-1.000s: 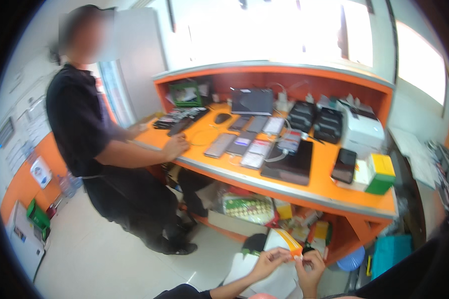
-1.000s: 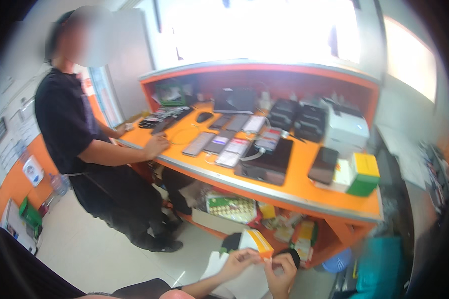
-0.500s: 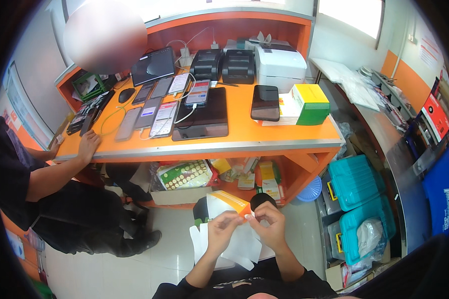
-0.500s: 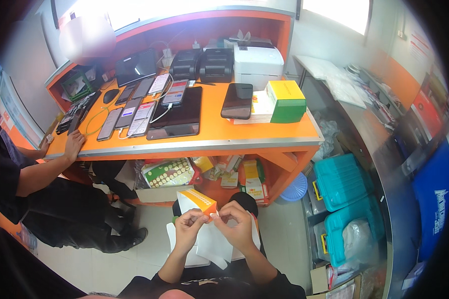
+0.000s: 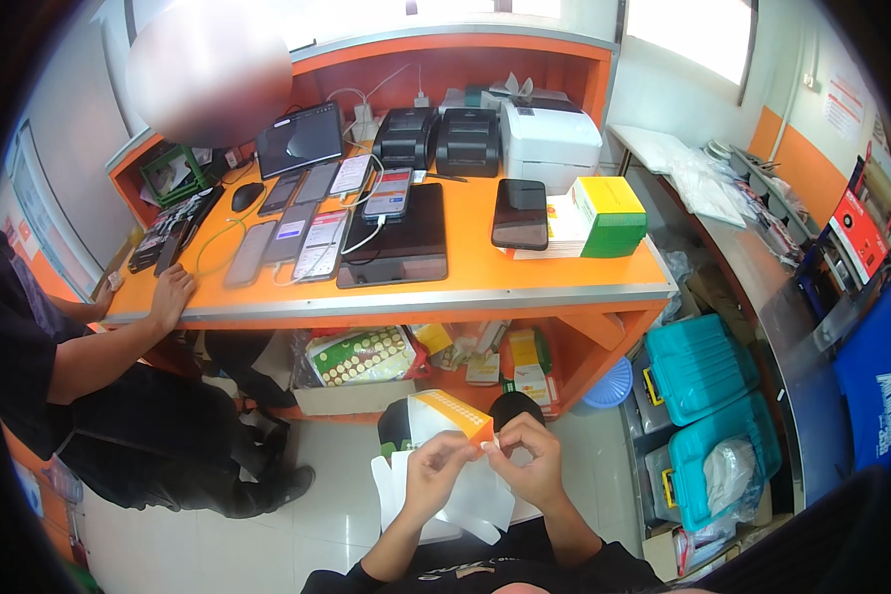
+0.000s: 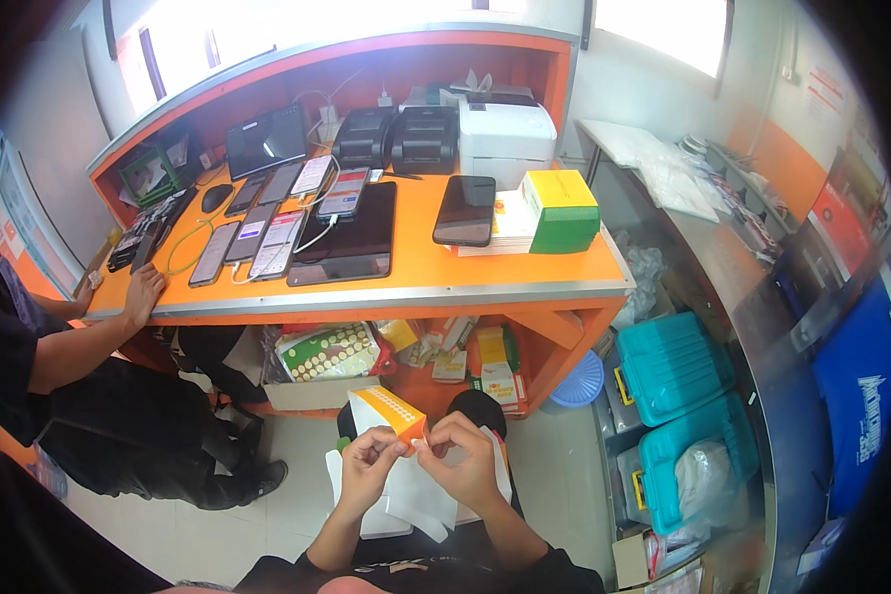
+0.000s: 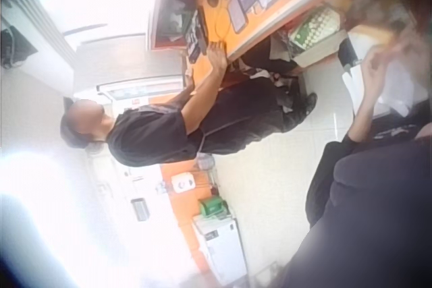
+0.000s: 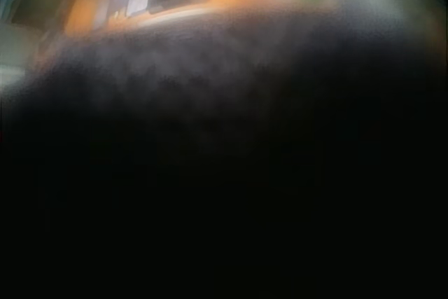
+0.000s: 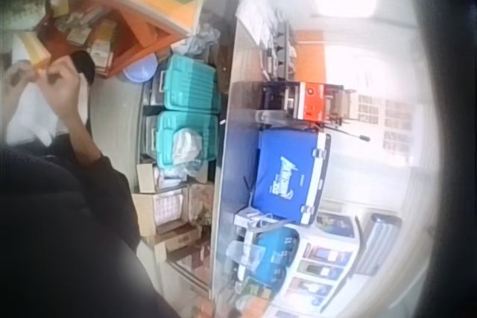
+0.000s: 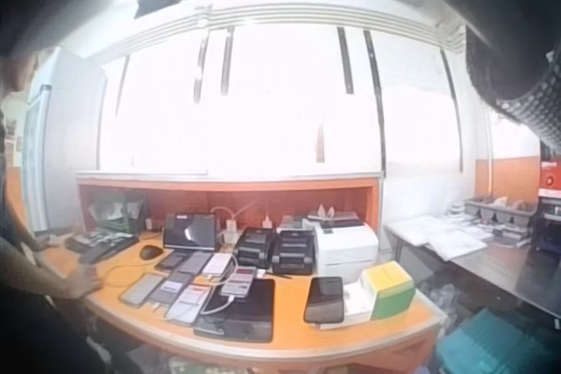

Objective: The person sits on the floor and repeatedly folds small rectangular boxes from flat paper, then places them on the orange counter. The person handles multiple boxes one at a time, folding edges and tucking flaps to form closed boxes.

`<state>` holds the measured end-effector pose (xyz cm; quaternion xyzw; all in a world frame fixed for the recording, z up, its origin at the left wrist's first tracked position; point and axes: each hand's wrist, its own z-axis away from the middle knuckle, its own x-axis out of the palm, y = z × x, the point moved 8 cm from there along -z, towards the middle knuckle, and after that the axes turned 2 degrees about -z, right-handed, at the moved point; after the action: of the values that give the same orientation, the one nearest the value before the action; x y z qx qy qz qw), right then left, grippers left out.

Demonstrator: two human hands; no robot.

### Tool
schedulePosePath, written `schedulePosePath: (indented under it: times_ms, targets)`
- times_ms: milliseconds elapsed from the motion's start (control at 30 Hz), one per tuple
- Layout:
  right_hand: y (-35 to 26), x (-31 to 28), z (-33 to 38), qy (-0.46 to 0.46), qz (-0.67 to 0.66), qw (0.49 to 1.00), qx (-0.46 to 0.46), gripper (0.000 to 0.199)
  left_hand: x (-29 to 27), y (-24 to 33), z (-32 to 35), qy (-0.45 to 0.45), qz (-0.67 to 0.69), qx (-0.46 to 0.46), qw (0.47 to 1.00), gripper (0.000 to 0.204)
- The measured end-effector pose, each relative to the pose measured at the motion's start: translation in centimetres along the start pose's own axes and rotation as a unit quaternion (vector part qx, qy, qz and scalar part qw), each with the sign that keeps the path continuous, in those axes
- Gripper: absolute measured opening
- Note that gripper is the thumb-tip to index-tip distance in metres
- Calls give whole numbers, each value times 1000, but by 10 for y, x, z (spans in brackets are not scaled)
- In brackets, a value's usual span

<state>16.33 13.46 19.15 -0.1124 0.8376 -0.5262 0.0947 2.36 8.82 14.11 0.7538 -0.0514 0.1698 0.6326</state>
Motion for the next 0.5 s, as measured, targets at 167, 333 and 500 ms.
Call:
schedulePosePath:
  times_ms: [167,333,500]
  targets:
    - [2,0,4,6,0,1000,4,13,2,0,0,0,-12,8,1000,2]
    - [-3,0,4,2,2,1000,-7,13,4,4,2,-6,-8,2,1000,4]
    - [-7,2,3,-13,16,1000,-15,13,2,6,2,-26,-10,-12,1000,11]
